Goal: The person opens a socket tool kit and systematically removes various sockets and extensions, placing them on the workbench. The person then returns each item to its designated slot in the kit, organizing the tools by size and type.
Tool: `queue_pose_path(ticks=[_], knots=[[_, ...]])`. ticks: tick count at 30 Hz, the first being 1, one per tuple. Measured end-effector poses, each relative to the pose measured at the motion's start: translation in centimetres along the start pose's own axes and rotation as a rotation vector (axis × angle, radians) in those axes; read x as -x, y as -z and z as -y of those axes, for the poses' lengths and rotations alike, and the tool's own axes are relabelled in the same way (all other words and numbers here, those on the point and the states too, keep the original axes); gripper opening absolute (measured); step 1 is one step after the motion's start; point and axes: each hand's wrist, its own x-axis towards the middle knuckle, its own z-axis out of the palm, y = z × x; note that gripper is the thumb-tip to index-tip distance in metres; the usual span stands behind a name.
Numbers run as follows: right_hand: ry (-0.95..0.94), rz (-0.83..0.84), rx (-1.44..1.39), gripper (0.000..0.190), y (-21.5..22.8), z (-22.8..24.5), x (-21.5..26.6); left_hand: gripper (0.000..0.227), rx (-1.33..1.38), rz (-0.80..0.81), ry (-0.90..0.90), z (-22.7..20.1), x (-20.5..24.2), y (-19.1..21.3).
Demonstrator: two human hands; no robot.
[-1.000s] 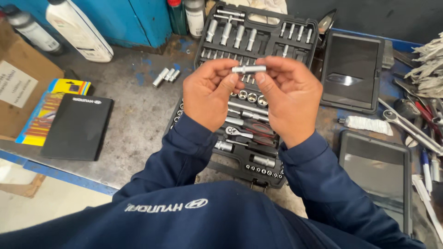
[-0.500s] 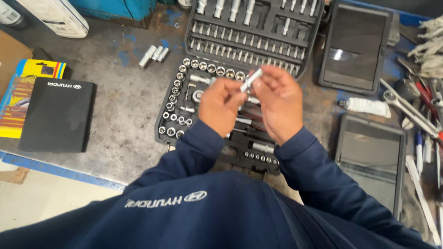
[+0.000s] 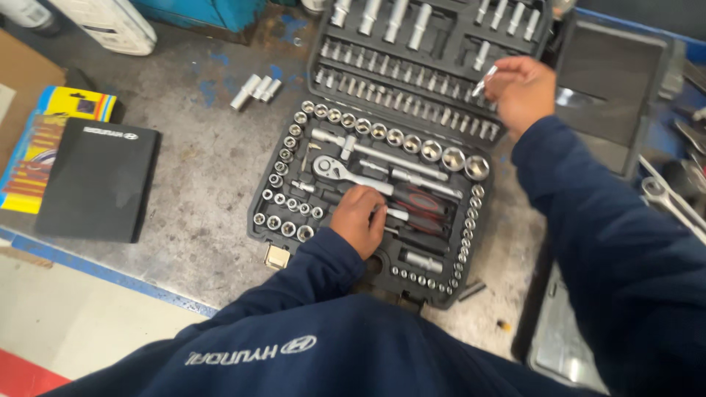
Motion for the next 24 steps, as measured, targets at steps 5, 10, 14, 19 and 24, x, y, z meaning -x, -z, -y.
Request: queue_pose_path(ticks=[5, 10, 14, 19, 24], knots=[[0.036, 0.158, 0.17, 0.024, -1.3, -1.1, -8.7, 0.013, 0.003, -0.017, 0.016, -0.3, -1.1, 0.0], [0.267, 0.199, 0.703, 0.023, -1.9, -3.4, -12.4, 0.013, 0.038, -0.016, 0.023, -0.4, -0.3, 0.4], [0.237, 0.23, 0.771, 0.028, -1.6, -3.4, -12.9, 0.013, 0.037, -0.039, -0.01, -0.2, -0.5, 0.3], [0.277, 0.179, 0.863, 0.03, -1.4, -2.7, -12.3, 0.012, 0.041, -0.018, 0.017, -0.2, -0.7, 0.2], [0.305, 0.241, 0.98, 0.027, -2.0, -2.3, -11.5, 0.012, 0.032, -0.01, 0.025, -0.7, 0.1, 0.2]])
